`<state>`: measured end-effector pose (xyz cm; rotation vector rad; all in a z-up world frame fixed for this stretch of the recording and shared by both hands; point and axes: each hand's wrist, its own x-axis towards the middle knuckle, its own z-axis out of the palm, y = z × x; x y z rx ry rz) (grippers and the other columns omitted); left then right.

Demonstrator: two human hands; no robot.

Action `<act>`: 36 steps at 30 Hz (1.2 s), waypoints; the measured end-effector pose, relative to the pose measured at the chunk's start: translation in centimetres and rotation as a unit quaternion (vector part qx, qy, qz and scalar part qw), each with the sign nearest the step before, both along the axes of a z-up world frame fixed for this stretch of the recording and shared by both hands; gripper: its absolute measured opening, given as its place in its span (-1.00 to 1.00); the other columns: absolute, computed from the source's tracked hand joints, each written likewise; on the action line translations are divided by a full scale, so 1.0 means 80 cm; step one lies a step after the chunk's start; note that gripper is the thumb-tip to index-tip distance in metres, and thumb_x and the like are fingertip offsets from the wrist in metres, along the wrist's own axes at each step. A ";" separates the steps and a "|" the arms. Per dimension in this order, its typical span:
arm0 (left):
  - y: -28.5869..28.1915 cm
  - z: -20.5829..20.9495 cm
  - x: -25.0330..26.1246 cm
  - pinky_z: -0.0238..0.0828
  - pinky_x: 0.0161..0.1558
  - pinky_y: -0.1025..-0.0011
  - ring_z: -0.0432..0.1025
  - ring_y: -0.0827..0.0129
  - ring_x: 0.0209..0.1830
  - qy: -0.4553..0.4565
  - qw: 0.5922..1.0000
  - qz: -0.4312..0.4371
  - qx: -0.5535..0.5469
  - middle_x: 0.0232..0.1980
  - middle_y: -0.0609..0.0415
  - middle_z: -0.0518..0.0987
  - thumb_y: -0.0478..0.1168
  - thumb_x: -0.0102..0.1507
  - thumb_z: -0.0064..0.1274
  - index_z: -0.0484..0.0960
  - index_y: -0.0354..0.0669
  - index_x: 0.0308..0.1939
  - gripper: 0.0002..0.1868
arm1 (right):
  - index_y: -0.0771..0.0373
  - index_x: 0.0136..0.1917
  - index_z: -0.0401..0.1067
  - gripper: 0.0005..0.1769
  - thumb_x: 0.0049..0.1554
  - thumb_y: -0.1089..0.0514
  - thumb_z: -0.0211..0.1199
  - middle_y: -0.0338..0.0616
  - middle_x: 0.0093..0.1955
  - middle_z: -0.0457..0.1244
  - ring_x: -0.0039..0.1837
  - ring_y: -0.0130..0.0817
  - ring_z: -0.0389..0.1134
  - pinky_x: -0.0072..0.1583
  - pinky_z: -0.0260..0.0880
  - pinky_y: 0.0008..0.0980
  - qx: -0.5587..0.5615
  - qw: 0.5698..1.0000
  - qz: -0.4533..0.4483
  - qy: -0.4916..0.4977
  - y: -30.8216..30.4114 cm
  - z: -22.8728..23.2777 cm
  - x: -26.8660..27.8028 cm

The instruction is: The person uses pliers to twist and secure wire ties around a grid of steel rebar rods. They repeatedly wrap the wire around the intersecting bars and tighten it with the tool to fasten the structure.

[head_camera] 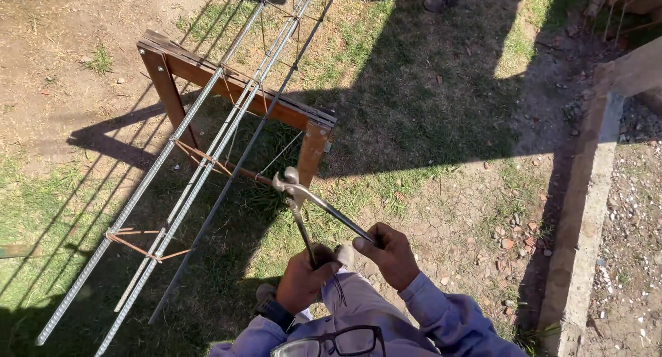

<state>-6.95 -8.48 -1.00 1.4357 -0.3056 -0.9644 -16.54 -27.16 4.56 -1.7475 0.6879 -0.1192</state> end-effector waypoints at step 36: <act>-0.492 0.031 0.259 0.54 -0.41 0.15 0.57 0.03 -0.37 -0.511 0.722 -0.461 0.072 -0.24 -0.02 0.61 -0.23 0.35 -0.09 0.58 -0.10 -0.08 -0.85 | 0.26 -0.11 0.55 -0.91 0.14 0.19 0.33 -0.03 -0.36 0.41 -0.29 -0.38 0.39 -0.15 0.44 -0.37 0.129 0.971 0.169 0.111 -0.532 -0.048 0.178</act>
